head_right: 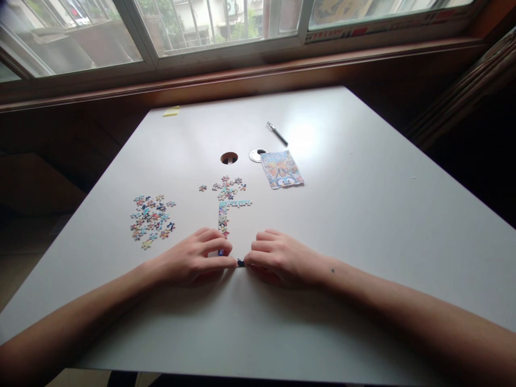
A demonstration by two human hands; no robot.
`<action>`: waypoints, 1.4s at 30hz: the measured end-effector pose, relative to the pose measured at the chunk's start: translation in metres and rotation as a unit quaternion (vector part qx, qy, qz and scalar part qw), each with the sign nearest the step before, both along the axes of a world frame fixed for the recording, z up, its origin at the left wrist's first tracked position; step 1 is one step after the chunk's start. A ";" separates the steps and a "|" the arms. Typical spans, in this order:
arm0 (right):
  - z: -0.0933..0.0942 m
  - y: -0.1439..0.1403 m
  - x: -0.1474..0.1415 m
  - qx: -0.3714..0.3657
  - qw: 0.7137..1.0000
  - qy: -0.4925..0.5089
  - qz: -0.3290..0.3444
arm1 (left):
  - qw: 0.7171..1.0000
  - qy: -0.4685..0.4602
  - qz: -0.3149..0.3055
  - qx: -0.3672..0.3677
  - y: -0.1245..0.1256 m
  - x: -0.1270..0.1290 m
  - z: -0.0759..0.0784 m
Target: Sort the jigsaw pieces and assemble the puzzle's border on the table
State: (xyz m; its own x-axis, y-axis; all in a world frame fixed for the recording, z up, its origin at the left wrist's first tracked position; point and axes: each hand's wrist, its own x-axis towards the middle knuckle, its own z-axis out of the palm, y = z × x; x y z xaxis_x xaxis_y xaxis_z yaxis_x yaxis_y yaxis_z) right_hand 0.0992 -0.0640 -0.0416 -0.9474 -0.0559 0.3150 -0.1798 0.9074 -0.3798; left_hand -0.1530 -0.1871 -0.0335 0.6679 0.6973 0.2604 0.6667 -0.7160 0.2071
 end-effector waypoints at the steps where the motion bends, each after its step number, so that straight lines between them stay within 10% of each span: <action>1: 0.000 0.000 0.000 0.002 1.000 -0.002 0.000 | 1.000 0.001 0.001 0.000 0.000 0.000 0.000; 33: 0.001 0.001 0.000 0.005 1.000 -0.017 0.005 | 1.000 0.001 -0.001 0.000 0.000 0.001 0.001; 42: 0.008 0.007 -0.001 -0.145 0.986 -0.009 -0.080 | 0.999 -0.023 -0.011 0.037 0.000 -0.001 -0.002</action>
